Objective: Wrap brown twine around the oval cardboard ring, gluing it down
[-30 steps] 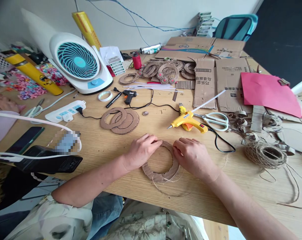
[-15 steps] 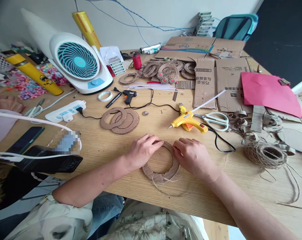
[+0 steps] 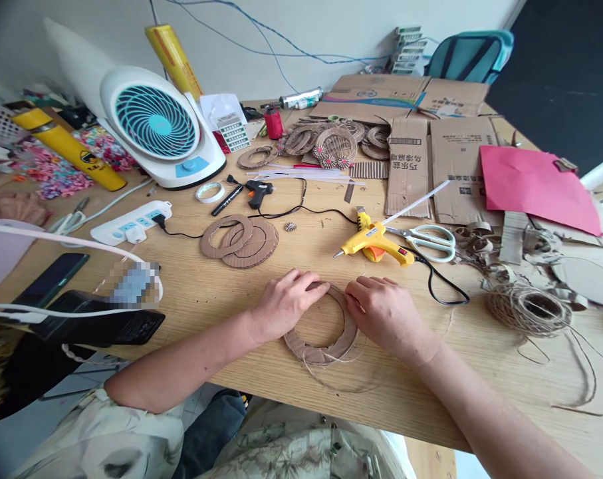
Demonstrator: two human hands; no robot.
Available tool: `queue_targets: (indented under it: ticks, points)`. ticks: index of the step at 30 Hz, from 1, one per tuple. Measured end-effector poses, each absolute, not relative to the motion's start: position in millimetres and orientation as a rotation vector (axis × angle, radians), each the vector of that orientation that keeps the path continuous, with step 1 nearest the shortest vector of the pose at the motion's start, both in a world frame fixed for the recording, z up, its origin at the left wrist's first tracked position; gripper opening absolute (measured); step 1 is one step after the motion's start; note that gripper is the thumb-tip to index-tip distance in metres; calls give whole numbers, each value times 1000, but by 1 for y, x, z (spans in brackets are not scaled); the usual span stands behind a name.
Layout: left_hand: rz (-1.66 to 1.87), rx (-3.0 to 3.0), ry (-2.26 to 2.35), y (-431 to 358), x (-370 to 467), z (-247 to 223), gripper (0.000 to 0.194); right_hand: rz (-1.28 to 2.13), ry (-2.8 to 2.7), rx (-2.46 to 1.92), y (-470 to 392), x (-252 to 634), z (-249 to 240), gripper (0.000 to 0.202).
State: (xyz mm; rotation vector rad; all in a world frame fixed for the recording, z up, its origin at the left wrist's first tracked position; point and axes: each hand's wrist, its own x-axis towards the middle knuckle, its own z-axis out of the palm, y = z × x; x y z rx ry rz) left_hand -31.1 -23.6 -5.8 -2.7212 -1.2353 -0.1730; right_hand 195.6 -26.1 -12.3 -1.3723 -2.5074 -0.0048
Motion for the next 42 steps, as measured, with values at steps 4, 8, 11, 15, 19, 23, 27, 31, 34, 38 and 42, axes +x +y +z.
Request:
queue_targets:
  ticks: [4, 8, 11, 15, 19, 23, 27, 31, 34, 38, 42]
  points:
    - [-138, -2730, -1230, -25, -30, -4, 33, -11, -2518, -1381, -26, 196, -13, 22]
    - [-122, -2718, -1220, -26, -29, -4, 32, -20, -2508, -1387, -26, 196, -14, 22]
    - [-119, -2713, -1212, -26, -28, -5, 32, -10, -2519, -1383, -26, 196, -13, 21]
    - [-145, -2713, -1245, -25, -28, -5, 35, 20, -2512, -1407, -26, 196, -12, 20]
    - [-246, -2748, -1452, -21, -30, -5, 27, 96, -2472, -1465, -26, 197, -13, 19]
    - [-417, -2858, -1664, -17, -34, -4, 26, 190, -2404, -1510, -26, 198, -15, 23]
    - [-462, -2922, -1721, -16, -37, -1, 27, 265, -2399, -1535, -25, 199, -18, 26]
    - [-451, -2940, -1568, -16, -39, 1, 17, 247, -2410, -1525, -25, 198, -18, 26]
    - [-438, -2933, -1395, -17, -41, 2, 9, 195, -2427, -1518, -24, 198, -18, 25]
    - [-289, -2920, -1254, -18, -42, 0, 14, 197, -2458, -1495, -24, 199, -18, 25]
    - [-145, -2912, -1163, -20, -41, -1, 17, 202, -2479, -1488, -24, 200, -18, 26]
